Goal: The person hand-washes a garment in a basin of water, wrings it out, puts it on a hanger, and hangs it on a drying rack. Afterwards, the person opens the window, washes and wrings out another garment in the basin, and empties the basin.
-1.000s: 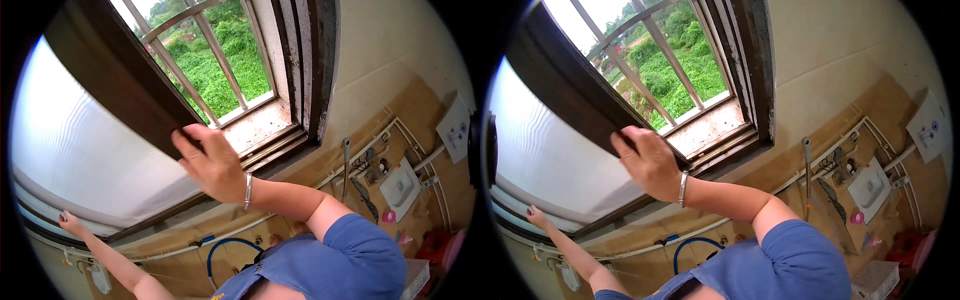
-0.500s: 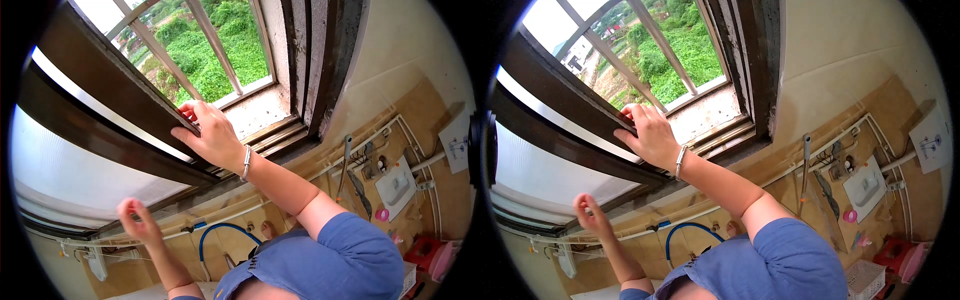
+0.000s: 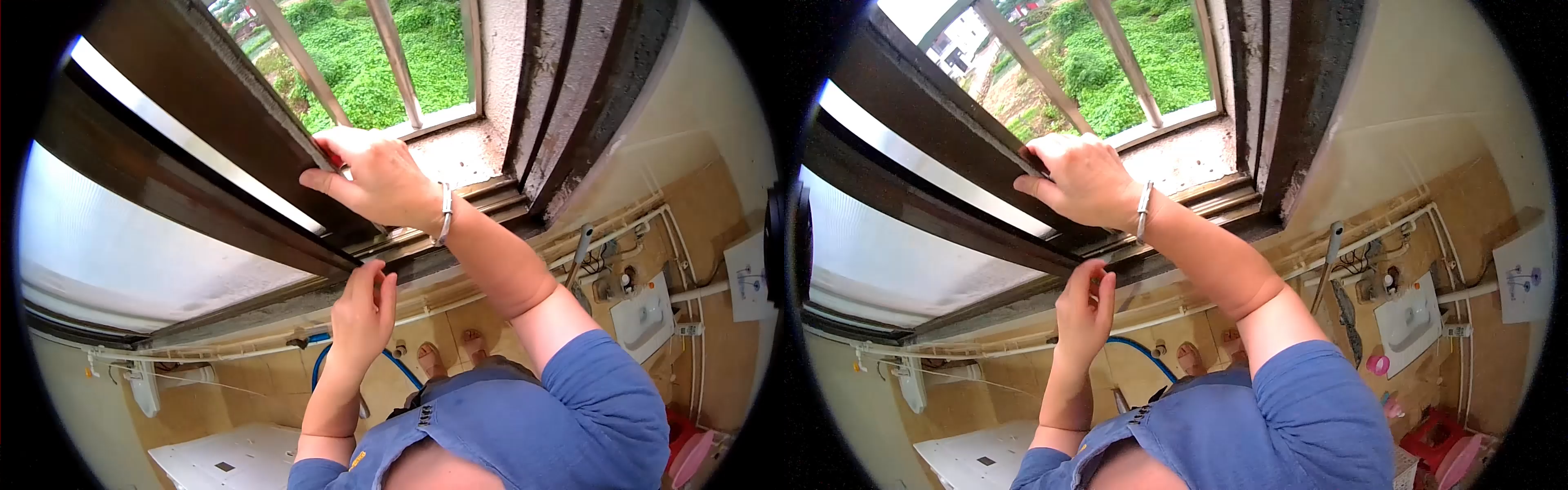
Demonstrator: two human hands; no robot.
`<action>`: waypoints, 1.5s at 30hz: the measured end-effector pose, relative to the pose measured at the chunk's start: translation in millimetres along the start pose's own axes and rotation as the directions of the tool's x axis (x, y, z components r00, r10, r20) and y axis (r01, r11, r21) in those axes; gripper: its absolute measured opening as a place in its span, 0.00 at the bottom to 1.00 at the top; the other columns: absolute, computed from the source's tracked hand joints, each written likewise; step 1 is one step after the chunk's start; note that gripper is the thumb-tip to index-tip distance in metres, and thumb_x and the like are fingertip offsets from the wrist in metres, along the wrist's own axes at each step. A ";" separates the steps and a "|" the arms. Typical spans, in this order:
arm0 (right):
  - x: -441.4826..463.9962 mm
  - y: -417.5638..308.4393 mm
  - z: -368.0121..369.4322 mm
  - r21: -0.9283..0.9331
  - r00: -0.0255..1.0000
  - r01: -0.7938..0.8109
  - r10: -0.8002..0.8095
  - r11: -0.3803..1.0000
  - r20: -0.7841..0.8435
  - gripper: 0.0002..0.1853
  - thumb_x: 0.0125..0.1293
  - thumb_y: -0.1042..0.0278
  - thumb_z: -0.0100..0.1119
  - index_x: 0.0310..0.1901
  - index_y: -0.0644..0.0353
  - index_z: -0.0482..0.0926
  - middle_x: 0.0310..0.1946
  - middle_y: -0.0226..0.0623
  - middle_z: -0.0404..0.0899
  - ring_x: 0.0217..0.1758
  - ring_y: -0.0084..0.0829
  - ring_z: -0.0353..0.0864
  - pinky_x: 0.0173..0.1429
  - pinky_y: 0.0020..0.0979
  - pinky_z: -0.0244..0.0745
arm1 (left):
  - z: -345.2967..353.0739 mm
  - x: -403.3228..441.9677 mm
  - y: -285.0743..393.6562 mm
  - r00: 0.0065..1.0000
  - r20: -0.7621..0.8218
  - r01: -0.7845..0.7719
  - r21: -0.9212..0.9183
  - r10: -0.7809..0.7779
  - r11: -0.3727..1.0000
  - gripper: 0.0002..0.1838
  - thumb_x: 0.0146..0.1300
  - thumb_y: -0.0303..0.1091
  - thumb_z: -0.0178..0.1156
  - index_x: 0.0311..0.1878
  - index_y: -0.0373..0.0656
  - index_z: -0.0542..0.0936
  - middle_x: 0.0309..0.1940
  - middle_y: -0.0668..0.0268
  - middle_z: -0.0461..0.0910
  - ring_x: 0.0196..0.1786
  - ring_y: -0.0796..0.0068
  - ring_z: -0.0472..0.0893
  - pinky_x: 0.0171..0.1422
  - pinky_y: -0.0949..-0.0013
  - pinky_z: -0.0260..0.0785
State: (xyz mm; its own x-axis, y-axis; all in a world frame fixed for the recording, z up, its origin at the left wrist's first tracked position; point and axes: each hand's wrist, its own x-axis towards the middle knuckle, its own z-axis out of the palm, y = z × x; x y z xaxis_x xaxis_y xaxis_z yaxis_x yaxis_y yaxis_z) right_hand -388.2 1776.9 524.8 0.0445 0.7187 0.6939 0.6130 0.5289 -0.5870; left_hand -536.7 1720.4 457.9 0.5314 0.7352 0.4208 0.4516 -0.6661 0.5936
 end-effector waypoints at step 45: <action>0.3 -38.5 -78.2 -0.821 0.797 0.340 -0.603 0.458 -0.006 0.08 0.47 0.70 0.62 0.28 0.58 0.72 0.29 0.29 0.72 0.35 0.26 0.71 0.45 0.28 0.66 | 35.3 68.0 -0.7 0.961 -0.274 0.110 0.235 -0.043 0.966 0.15 0.60 0.40 0.49 0.27 0.37 0.68 0.08 0.59 0.67 0.13 0.59 0.71 0.15 0.65 0.63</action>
State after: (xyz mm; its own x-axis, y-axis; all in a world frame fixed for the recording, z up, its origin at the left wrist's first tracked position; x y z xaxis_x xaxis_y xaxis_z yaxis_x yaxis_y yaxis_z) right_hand -350.1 1721.4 580.2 -0.3294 0.2511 0.9102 0.9438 0.1158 0.3097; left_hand -475.6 1766.5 461.9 0.2945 0.7693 0.5669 0.6632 -0.5917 0.4584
